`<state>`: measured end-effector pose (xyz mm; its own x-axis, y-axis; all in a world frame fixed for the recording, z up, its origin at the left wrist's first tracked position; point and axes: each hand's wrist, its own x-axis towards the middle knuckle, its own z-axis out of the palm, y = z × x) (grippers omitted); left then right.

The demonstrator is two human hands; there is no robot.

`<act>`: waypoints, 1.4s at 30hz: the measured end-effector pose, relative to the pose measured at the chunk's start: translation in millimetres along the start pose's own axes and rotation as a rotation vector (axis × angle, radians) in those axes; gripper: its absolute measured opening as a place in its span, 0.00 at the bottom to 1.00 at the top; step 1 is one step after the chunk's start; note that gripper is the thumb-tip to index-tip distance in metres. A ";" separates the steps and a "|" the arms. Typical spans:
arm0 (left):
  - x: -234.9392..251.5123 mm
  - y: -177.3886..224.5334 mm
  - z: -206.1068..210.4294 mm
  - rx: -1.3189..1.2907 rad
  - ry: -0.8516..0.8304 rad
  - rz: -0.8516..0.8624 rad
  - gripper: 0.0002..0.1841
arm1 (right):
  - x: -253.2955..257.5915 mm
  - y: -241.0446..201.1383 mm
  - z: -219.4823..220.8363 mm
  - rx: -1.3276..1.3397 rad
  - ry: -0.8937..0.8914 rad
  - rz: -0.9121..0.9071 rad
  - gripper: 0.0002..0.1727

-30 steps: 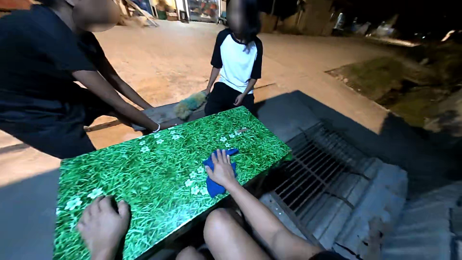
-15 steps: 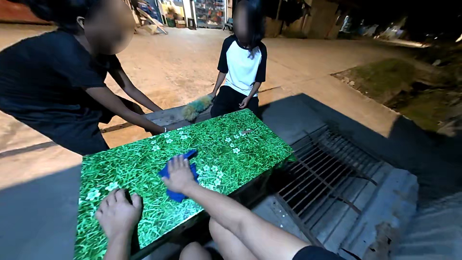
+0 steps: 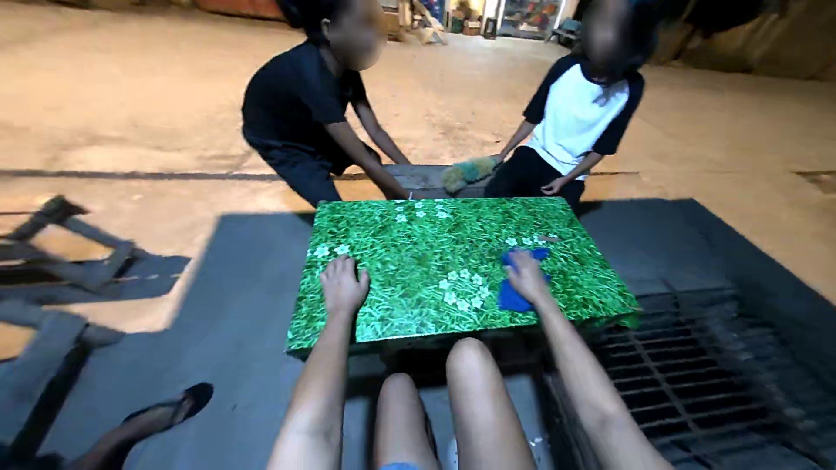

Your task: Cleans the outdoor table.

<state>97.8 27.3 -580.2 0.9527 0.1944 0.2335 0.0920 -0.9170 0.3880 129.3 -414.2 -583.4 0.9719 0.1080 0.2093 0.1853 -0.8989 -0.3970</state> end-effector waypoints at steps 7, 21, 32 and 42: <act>-3.9 -1.1 9.2 0.052 0.141 -0.256 0.37 | -36.8 136.1 -61.2 -0.171 0.160 0.630 0.37; 5.8 1.9 15.0 0.165 0.014 -0.419 0.43 | 93.1 -114.4 90.1 -0.060 0.125 0.289 0.43; 5.4 -1.9 16.4 0.147 0.004 -0.401 0.33 | 61.9 -264.7 135.2 0.020 -0.224 -0.310 0.33; 13.0 2.6 18.7 0.162 0.005 -0.412 0.37 | 115.2 -92.8 58.8 0.050 -0.128 -0.040 0.20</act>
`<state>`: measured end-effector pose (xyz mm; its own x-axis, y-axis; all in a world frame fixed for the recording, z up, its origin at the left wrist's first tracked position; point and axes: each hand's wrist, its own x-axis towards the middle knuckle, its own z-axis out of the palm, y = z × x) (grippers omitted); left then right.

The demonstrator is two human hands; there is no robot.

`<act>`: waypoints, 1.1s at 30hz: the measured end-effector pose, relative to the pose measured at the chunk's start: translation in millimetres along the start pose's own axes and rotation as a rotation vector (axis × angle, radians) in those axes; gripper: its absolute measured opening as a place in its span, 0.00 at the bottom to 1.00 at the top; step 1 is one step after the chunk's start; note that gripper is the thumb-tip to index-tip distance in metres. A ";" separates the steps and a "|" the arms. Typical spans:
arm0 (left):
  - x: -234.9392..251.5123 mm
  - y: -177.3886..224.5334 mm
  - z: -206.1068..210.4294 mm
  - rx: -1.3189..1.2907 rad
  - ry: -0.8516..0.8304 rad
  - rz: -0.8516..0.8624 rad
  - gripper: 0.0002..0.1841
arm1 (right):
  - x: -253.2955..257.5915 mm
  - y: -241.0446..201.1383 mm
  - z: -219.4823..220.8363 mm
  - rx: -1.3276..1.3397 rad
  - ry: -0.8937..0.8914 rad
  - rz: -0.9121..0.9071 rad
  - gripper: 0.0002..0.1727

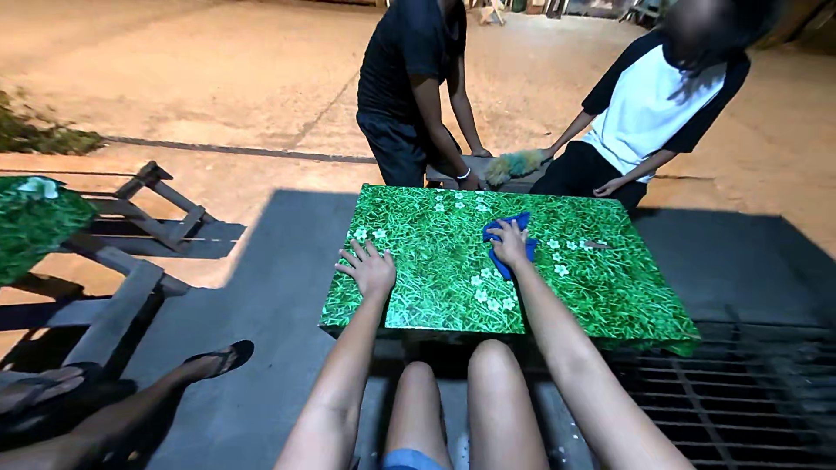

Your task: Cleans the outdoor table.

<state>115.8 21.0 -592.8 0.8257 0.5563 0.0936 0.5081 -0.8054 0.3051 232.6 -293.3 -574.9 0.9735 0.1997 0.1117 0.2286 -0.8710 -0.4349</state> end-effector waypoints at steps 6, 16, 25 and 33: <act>-2.7 -1.2 -1.6 -0.017 -0.008 0.005 0.37 | 9.1 -21.9 14.2 0.057 0.017 -0.114 0.19; -0.4 -1.2 -3.7 -0.005 -0.019 -0.010 0.38 | 14.1 -19.9 11.4 0.120 0.034 -0.058 0.22; -1.9 -2.4 -3.8 -0.001 -0.008 0.003 0.38 | 13.2 -27.6 10.9 0.079 -0.008 -0.029 0.25; -2.6 -2.1 -4.2 0.016 -0.017 -0.005 0.38 | 11.7 -31.6 14.3 0.055 0.018 -0.041 0.27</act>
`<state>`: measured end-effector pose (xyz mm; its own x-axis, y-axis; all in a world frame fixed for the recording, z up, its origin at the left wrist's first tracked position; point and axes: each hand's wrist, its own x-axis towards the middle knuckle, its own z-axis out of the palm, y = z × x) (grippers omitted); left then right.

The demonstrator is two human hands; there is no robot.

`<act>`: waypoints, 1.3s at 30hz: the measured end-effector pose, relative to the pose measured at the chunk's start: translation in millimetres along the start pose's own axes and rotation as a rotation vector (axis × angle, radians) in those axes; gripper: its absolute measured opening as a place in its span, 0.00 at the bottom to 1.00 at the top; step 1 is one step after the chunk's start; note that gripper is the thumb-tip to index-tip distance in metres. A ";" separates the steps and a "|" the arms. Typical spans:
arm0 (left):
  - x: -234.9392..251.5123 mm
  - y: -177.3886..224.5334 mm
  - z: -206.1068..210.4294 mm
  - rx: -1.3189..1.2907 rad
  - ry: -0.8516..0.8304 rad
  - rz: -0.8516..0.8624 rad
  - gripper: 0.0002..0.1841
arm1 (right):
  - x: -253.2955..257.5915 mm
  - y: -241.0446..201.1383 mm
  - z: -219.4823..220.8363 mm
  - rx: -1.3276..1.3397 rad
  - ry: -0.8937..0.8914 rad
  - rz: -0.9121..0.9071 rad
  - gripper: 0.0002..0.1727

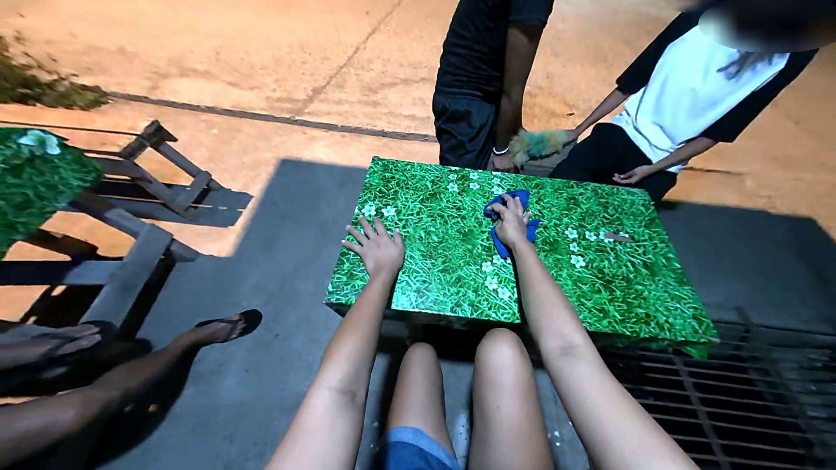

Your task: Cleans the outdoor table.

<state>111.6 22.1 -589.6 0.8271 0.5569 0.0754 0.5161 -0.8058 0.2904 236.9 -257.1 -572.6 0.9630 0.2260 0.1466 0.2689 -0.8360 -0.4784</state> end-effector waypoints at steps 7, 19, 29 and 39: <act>-1.2 1.1 -1.9 0.006 0.000 -0.003 0.38 | 0.2 -1.9 -4.0 0.011 -0.038 0.014 0.26; 0.0 0.3 -1.9 -0.015 0.007 0.003 0.38 | 3.9 -1.9 -2.9 0.007 -0.032 0.001 0.26; -0.5 0.4 -2.3 -0.011 0.006 -0.005 0.38 | 3.3 -3.4 0.5 -0.006 -0.019 0.027 0.25; 0.1 -0.2 -1.9 -0.006 0.007 -0.005 0.39 | 7.0 6.2 -1.7 0.156 0.006 -0.034 0.24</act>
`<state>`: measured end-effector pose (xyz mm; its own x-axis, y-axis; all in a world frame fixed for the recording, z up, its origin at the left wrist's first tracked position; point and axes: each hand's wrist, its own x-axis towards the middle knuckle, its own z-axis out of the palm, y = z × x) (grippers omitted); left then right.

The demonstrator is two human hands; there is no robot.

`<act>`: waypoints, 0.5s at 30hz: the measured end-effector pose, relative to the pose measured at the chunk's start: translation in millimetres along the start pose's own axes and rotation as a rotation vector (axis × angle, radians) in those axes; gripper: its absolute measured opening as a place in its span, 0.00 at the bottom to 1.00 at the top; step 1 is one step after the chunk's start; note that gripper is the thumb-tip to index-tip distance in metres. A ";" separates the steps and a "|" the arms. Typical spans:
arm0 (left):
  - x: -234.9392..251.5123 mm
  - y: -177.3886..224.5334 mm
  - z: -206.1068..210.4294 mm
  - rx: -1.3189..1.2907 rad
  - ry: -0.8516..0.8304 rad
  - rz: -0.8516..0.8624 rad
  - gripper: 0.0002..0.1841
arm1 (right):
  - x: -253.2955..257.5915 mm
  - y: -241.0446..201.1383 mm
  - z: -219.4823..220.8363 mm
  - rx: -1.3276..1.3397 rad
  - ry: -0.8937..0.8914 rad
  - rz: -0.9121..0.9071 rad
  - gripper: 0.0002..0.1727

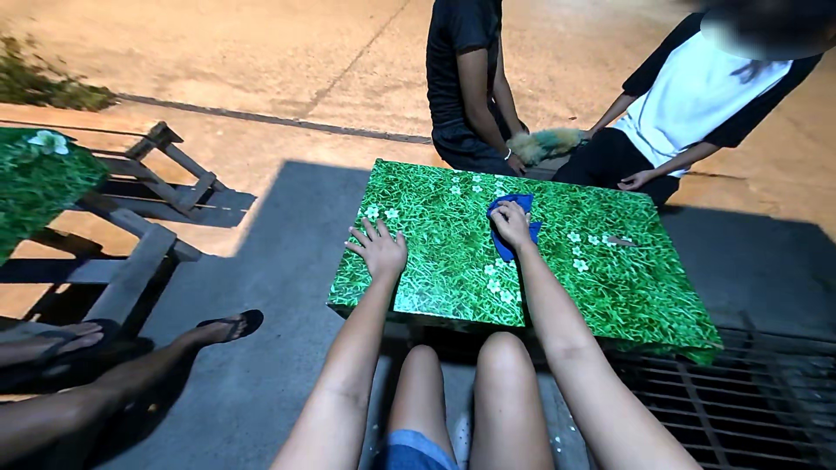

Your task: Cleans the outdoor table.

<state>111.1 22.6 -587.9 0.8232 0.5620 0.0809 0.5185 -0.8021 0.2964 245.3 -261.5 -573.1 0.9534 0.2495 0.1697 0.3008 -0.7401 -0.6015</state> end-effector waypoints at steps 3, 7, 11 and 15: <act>-0.4 -0.1 1.5 -0.006 0.011 0.006 0.38 | 6.6 5.7 -3.1 0.070 0.006 0.008 0.22; -1.9 0.4 -1.8 -0.007 -0.003 0.005 0.38 | 13.8 -0.6 -3.1 -0.011 -0.017 0.049 0.16; -0.4 -0.7 -1.1 -0.020 -0.006 0.003 0.39 | 18.9 3.8 -10.1 0.017 -0.097 -0.012 0.16; 0.5 0.7 1.8 -0.012 -0.011 0.008 0.39 | 16.0 0.6 -10.4 -0.017 -0.091 0.020 0.17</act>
<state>112.2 22.0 -589.3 0.8299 0.5531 0.0730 0.5089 -0.8042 0.3072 261.0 -264.4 -562.7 0.9532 0.2900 0.0854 0.2828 -0.7556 -0.5909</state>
